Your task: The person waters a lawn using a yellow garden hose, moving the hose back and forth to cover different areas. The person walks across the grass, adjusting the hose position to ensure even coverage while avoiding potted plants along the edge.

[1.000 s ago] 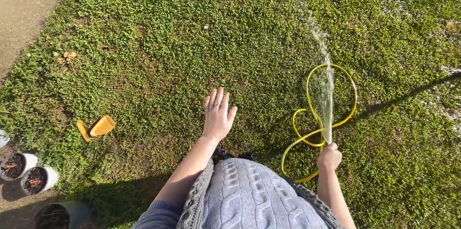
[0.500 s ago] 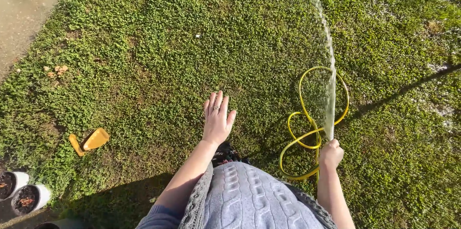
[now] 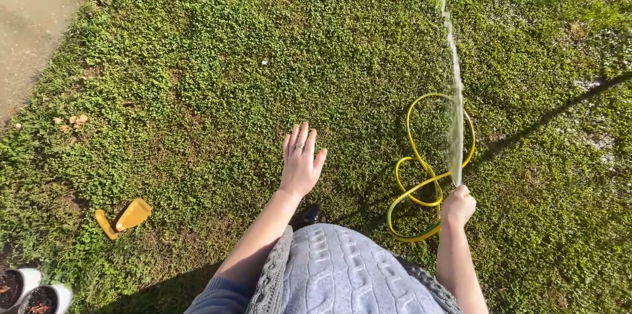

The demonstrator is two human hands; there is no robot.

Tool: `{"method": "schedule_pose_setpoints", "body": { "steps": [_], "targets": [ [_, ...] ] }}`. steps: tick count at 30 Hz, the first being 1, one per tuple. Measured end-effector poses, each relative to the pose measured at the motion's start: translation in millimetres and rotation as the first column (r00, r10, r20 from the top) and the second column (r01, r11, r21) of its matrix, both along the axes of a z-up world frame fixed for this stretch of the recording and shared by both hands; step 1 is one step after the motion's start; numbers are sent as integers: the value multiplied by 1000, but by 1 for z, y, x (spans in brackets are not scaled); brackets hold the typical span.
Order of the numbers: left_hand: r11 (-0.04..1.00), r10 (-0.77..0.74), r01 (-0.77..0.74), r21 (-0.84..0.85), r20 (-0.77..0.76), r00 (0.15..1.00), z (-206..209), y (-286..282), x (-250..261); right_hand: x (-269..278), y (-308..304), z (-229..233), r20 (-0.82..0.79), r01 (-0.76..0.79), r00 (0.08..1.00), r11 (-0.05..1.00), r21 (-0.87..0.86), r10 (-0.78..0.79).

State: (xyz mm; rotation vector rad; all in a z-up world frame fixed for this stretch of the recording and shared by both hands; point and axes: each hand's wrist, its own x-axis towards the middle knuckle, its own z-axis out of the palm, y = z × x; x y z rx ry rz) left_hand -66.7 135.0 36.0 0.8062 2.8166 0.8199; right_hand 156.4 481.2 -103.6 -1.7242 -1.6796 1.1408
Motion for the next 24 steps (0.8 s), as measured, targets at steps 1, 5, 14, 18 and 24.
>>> {"method": "schedule_pose_setpoints", "body": {
  "steps": [1,5,14,18,24],
  "targets": [
    [1000,-1,1,-1,-1,1000,2,-2,-1,0,1,-1,-1,1,1000,1000,-1,-1],
    [1000,4,-4,7,-3,1000,0,-6,-6,-5,2,-6,18,-1,1000,1000,1,1],
    [999,-39,40,9,-112,993,-10,-6,-13,-21,-6,6,91,-116,989,993,-9,116],
    [999,-54,54,-4,-131,990,-13,-6,-13,-4,-9,-2,330,-165,929,986,-24,164],
    [997,-82,83,5,-91,992,-15,-4,-11,43,-42,-15,535,-234,784,949,-213,313]
  ]
}}
